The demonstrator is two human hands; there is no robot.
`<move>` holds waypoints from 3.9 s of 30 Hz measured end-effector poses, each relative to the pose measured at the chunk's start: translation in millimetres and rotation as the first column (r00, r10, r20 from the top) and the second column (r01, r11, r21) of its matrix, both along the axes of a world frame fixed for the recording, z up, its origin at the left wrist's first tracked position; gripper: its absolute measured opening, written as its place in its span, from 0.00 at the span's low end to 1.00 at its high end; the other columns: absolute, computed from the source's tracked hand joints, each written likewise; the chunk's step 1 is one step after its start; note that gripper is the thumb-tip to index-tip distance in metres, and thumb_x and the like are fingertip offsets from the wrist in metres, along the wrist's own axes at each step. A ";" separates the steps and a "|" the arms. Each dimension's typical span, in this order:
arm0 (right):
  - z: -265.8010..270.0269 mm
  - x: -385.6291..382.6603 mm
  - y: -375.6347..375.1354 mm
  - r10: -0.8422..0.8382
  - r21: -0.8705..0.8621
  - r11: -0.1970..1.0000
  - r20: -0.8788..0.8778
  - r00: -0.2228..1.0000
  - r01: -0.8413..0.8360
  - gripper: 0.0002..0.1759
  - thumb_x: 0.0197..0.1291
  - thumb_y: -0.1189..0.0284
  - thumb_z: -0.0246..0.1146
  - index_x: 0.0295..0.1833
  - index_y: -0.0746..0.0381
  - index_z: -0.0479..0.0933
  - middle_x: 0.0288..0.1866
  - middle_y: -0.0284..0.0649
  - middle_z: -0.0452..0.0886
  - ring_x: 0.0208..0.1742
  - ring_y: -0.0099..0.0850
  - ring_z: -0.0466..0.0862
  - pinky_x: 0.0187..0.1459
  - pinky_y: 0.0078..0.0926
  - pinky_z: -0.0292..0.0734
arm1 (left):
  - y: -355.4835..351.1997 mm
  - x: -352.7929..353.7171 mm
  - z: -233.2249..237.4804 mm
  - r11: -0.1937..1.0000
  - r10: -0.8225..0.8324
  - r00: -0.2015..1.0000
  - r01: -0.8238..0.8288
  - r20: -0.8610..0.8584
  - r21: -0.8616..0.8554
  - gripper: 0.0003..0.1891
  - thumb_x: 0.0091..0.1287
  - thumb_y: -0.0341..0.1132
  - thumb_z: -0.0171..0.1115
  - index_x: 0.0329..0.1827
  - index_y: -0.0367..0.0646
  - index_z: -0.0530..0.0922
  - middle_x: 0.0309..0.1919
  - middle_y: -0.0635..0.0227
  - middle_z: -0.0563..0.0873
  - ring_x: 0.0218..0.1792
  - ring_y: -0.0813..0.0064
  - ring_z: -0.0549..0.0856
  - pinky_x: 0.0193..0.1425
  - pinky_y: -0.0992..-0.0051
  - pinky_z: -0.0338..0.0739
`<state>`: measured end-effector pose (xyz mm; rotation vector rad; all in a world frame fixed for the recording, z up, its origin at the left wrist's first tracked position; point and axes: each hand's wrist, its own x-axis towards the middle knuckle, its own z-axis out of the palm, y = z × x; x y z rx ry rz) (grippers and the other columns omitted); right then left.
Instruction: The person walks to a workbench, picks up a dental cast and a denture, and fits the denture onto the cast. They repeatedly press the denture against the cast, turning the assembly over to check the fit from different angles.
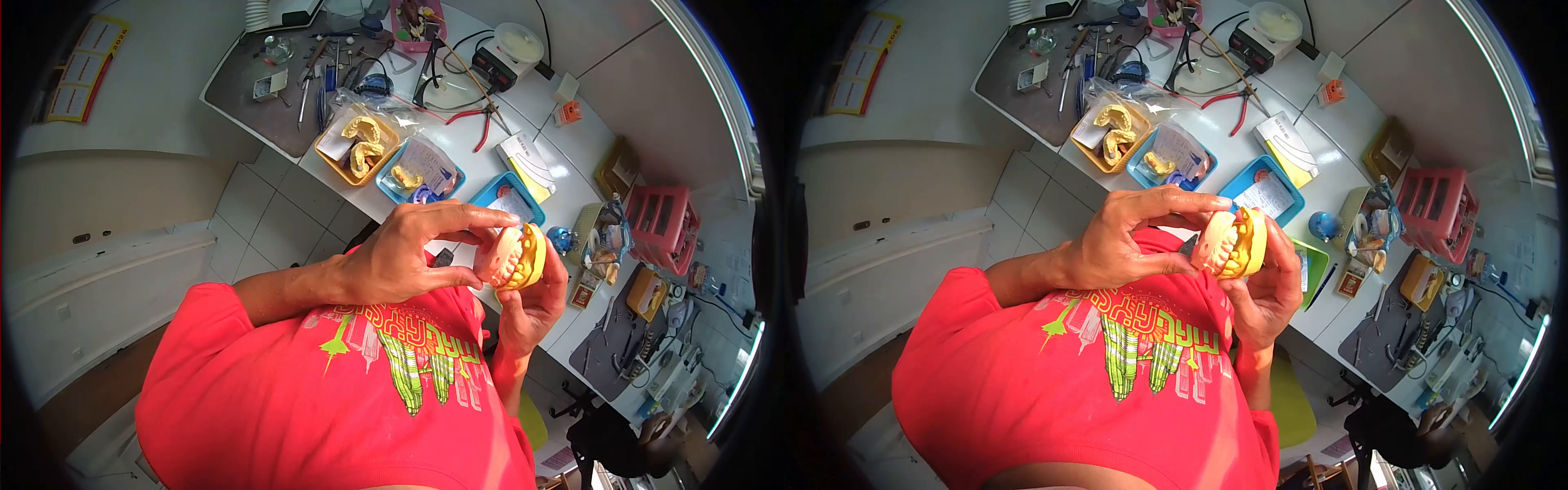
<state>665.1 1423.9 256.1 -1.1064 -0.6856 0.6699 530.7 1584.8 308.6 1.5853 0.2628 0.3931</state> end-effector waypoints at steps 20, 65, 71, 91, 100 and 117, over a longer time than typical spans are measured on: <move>2.4 4.4 -2.3 0.034 -0.048 0.998 0.056 0.998 -0.031 0.45 0.50 0.69 0.78 0.71 0.72 0.64 0.67 0.48 0.66 0.69 0.38 0.72 0.69 0.35 0.67 | 3.8 -2.0 1.2 0.965 0.020 1.000 -0.022 0.012 0.261 0.33 0.53 0.31 0.77 0.64 0.39 0.76 0.59 0.60 0.83 0.55 0.65 0.84 0.63 0.67 0.76; 17.1 -8.1 21.8 0.027 -0.221 0.973 -0.155 0.987 -0.061 0.35 0.58 0.74 0.71 0.68 0.69 0.64 0.66 0.52 0.74 0.60 0.37 0.81 0.61 0.32 0.78 | -0.6 1.9 -4.3 0.932 0.150 0.962 -0.215 -0.228 -0.293 0.23 0.63 0.26 0.70 0.61 0.34 0.76 0.43 0.59 0.89 0.44 0.77 0.88 0.53 0.79 0.83; 13.5 -6.3 18.0 0.029 -0.203 0.977 -0.185 0.982 -0.067 0.38 0.56 0.78 0.73 0.70 0.69 0.63 0.67 0.52 0.72 0.60 0.37 0.82 0.60 0.32 0.80 | -0.2 1.1 -4.1 0.904 0.141 0.970 -0.207 -0.197 -0.373 0.23 0.64 0.26 0.69 0.62 0.32 0.75 0.42 0.59 0.88 0.43 0.77 0.88 0.52 0.80 0.83; 7.4 -5.1 15.5 0.013 -0.222 0.973 -0.218 0.976 -0.063 0.37 0.55 0.75 0.74 0.69 0.70 0.66 0.61 0.50 0.77 0.55 0.32 0.83 0.57 0.27 0.80 | 1.3 2.7 -8.1 0.883 0.089 0.965 -0.191 -0.245 -0.429 0.22 0.64 0.27 0.70 0.60 0.32 0.75 0.39 0.59 0.88 0.39 0.78 0.88 0.47 0.78 0.85; 5.9 -4.8 18.0 0.007 -0.234 0.971 -0.204 0.979 -0.055 0.36 0.56 0.75 0.74 0.69 0.70 0.67 0.59 0.48 0.79 0.54 0.29 0.84 0.57 0.25 0.79 | 1.8 4.4 -13.2 0.883 0.103 0.963 -0.203 -0.247 -0.423 0.21 0.64 0.26 0.69 0.59 0.32 0.75 0.39 0.59 0.88 0.38 0.78 0.88 0.46 0.78 0.86; -0.4 -14.3 18.7 0.026 -0.286 0.956 -0.117 0.993 -0.059 0.35 0.52 0.84 0.72 0.67 0.68 0.69 0.64 0.45 0.74 0.47 0.26 0.85 0.47 0.20 0.85 | 3.8 -7.6 -21.7 0.927 0.087 0.963 -0.171 -0.253 -0.334 0.22 0.65 0.26 0.68 0.61 0.34 0.74 0.41 0.61 0.87 0.44 0.77 0.87 0.52 0.79 0.83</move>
